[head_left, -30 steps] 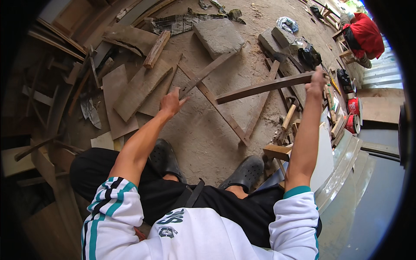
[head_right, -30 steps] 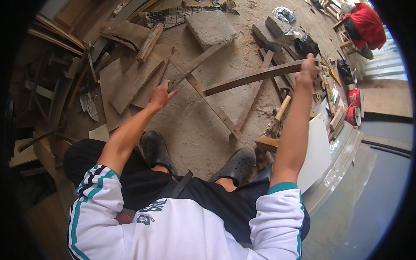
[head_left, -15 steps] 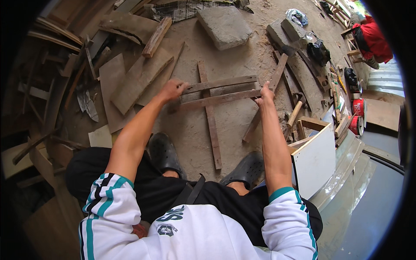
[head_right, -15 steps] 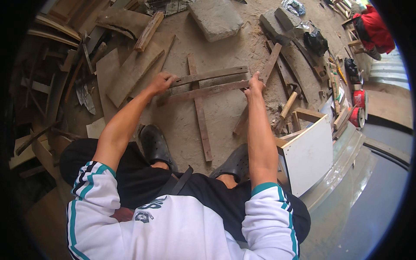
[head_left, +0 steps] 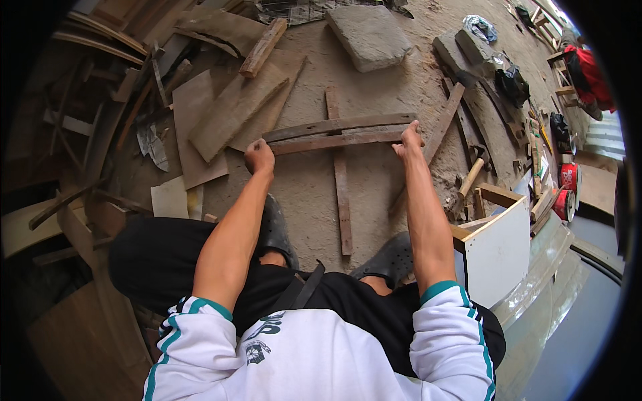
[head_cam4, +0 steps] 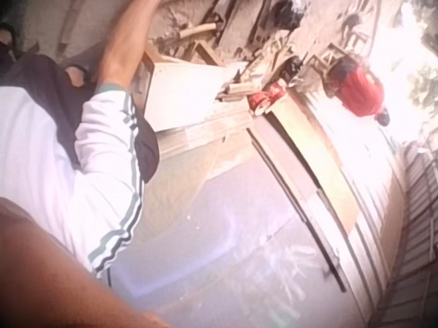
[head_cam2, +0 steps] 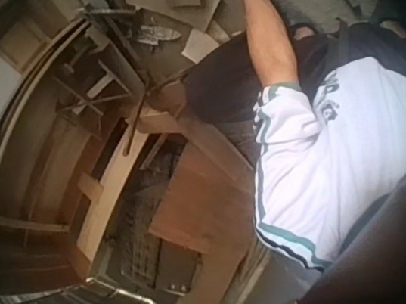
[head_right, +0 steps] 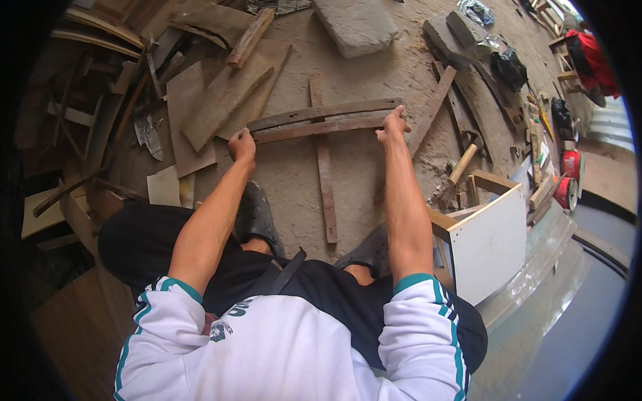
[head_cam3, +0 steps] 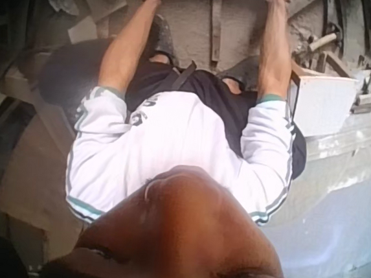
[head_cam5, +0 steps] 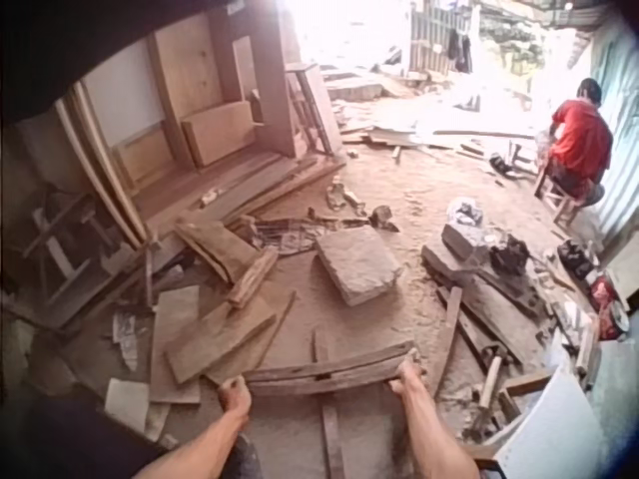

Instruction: The person assembles a small wooden frame on the floor using several thin wooden strips. They align the pieces, hammer nails into the joints, and repeatedly adjust the frame to ensure stability.

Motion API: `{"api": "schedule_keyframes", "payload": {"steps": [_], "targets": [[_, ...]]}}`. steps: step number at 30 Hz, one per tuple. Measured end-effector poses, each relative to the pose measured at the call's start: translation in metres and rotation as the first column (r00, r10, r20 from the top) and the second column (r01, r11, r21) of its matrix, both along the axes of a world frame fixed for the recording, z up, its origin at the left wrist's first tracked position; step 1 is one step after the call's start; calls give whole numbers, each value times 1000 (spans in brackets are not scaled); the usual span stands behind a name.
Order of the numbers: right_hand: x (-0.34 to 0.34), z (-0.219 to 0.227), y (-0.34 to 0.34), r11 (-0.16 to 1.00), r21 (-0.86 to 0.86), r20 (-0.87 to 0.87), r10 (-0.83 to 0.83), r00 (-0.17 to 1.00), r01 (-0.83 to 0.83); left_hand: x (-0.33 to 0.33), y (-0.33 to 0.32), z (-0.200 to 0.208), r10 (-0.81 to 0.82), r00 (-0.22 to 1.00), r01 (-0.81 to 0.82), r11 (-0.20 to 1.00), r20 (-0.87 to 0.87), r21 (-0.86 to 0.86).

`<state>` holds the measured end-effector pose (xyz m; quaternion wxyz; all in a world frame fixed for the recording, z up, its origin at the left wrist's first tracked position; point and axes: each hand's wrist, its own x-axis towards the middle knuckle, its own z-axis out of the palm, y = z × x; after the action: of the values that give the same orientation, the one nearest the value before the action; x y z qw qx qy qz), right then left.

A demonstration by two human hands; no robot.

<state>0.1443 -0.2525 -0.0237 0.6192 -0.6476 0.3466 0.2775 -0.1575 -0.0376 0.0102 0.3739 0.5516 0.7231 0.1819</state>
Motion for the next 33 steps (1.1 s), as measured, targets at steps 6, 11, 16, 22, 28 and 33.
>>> {"api": "schedule_keyframes", "payload": {"steps": [6,11,16,22,28,33], "targets": [[-6,2,-23,970,-59,130,242,962,-236,-16,3,-6,-67,983,65,998,173,18],[10,-15,-53,935,-60,317,350,881,-350,-14,-1,-1,-40,971,49,998,237,-31],[17,-23,-58,919,-41,340,382,859,-393,-19,4,-6,-75,972,69,997,223,33],[29,-45,-70,908,-173,458,417,785,-382,-18,10,-22,-90,976,81,995,197,56],[27,-38,-61,879,-234,538,473,698,-415,-31,25,-38,2,971,7,999,240,-38],[32,-36,-73,842,-331,527,540,656,-427,-23,22,-32,2,965,15,998,263,-64]]}}
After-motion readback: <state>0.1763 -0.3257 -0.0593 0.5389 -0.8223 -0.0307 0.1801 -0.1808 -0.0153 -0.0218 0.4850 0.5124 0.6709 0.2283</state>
